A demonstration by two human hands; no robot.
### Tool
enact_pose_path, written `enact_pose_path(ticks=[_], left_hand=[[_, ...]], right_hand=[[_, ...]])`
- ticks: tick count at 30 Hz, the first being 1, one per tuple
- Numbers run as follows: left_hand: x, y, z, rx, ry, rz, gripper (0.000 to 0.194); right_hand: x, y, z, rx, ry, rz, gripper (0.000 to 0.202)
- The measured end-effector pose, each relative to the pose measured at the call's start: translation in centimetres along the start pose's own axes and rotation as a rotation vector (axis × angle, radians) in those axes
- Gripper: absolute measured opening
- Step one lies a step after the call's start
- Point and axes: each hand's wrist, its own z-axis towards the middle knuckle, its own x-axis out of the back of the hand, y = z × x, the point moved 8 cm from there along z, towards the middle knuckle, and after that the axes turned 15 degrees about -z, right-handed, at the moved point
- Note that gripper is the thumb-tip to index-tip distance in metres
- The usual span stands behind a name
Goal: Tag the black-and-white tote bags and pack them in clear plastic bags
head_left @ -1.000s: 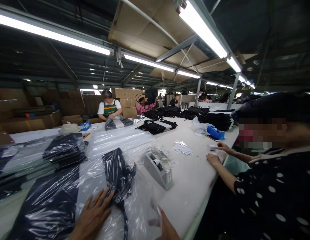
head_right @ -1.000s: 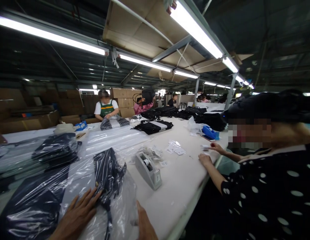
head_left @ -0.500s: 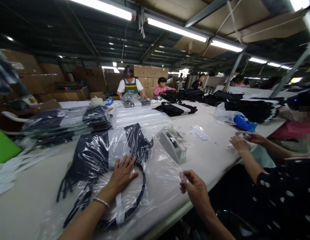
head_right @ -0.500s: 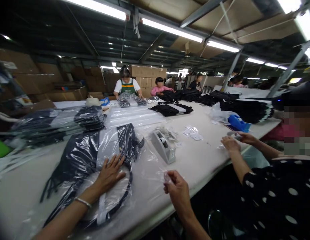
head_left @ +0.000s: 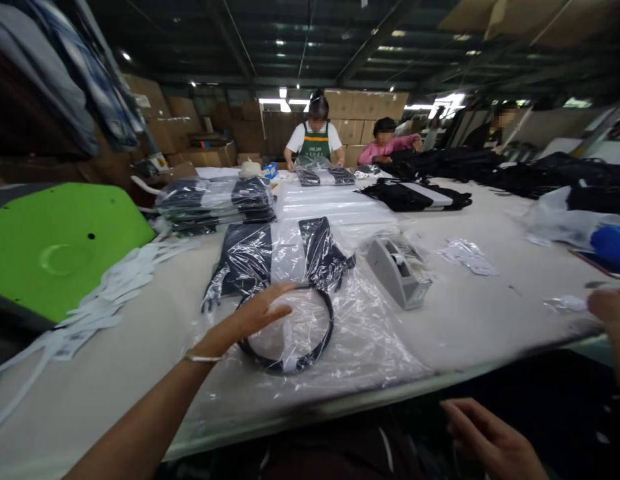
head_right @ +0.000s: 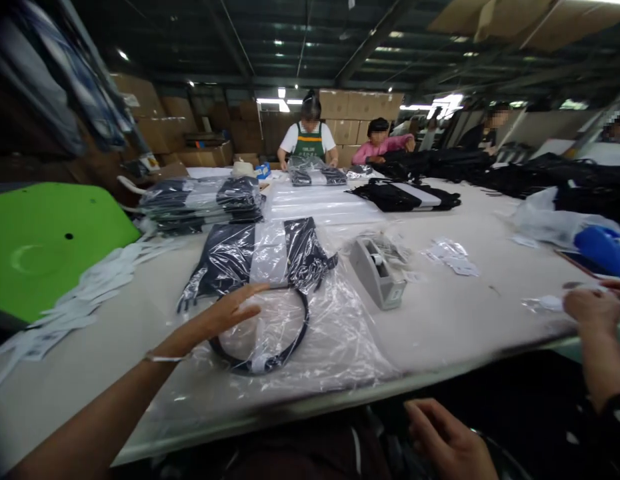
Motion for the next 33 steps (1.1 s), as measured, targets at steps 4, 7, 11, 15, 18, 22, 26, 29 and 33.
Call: enact_pose_path(ticks=[4,7,11,15,18,22,26,29,33], left_hand=[[-1.5,-0.3,-9.8,0.059,-0.031,0.111,0.073],[-3.9,-0.4,-14.2,-0.021,0.021,0.325,0.093],[-4.3,0.7,-15.6,-0.189,0.254,0.433,0.043],[-2.6,2.9,-15.3,-0.247,0.438,0.360,0.015],[-1.9,4.0,-15.6,-0.219,0.516,0.271,0.014],[-4.0,3.2,-16.0,-0.166,0.371,0.269,0.023],[-5.2,-0.1,-16.1,0.020,0.291,0.309,0.013],[-4.6,-0.1,-15.9,0.022,0.335,0.309,0.012],[-2.2,4.0,-16.1,-0.165,0.520,0.269,0.010]], right_hand=[[-4.2,-9.5,-2.4,0.386,-0.208,0.017,0.032],[-9.1,-18.0,-5.7,0.778,-0.392,-0.002,0.023],[-13.5,-24.7,-9.4,1.154,-0.486,-0.042,0.026],[-15.3,-26.7,-10.6,1.268,-0.493,-0.154,0.031],[-15.9,-27.1,-10.3,1.227,-0.464,-0.264,0.035],[-16.6,-26.5,-9.9,1.151,-0.507,-0.330,0.039],[-17.3,-24.6,-9.7,1.117,-0.583,-0.331,0.036],[-17.1,-23.7,-9.7,1.160,-0.526,-0.290,0.037],[-16.7,-25.0,-10.1,1.268,-0.415,-0.241,0.037]])
